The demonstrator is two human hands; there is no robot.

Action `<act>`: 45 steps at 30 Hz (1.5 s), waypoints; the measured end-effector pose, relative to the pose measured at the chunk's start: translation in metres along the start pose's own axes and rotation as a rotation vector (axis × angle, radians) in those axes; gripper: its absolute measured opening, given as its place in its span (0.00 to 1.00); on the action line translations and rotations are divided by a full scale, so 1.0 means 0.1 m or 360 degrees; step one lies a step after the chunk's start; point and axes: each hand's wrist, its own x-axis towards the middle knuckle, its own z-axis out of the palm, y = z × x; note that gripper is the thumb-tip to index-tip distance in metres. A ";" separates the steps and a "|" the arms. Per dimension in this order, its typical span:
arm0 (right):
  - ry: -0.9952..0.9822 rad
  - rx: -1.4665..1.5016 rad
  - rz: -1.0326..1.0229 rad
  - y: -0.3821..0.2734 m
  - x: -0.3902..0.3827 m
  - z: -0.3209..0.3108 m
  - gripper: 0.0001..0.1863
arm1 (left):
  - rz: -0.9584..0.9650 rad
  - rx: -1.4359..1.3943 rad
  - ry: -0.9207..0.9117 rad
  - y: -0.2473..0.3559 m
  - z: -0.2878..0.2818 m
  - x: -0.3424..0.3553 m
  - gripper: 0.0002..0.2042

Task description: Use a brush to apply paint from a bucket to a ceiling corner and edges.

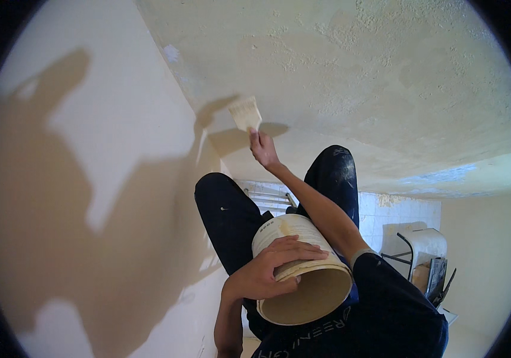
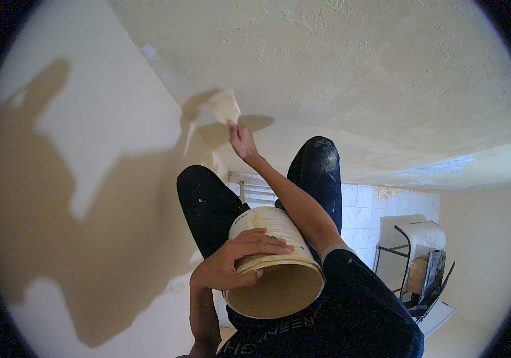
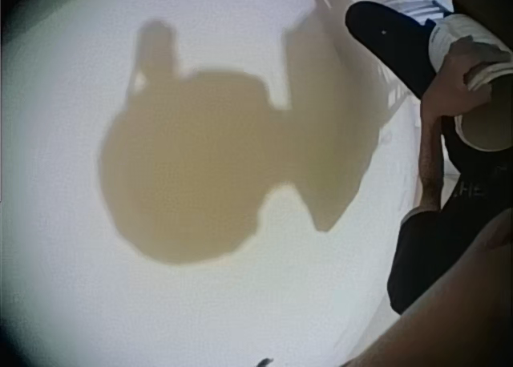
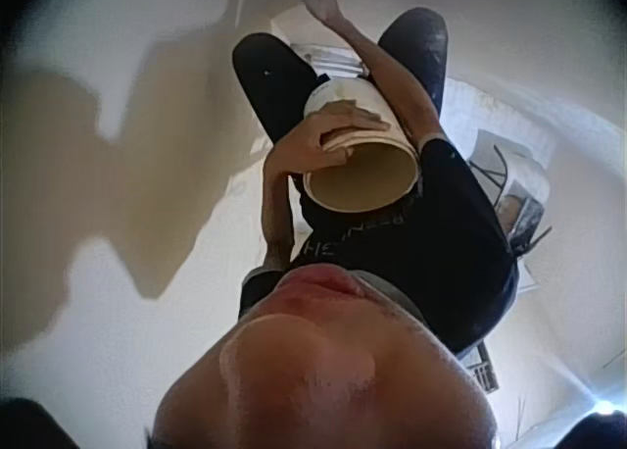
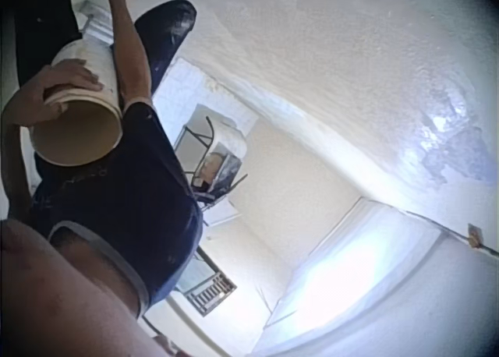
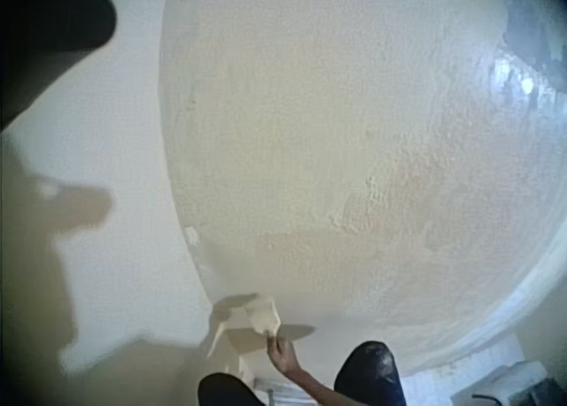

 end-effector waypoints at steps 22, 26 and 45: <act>0.0181 0.0299 -0.0400 -0.55 0.62 -0.08 0.31 | -0.0011 -0.0066 0.0001 -0.07 -0.12 0.03 0.31; 0.0211 0.0112 -0.0120 -0.12 0.53 0.09 0.30 | -0.0031 -0.0108 -0.0010 -0.06 -0.12 0.08 0.32; 0.0072 -0.0486 -0.0036 0.46 0.36 -0.05 0.30 | 0.0045 -0.0140 0.0077 -0.05 -0.17 0.02 0.30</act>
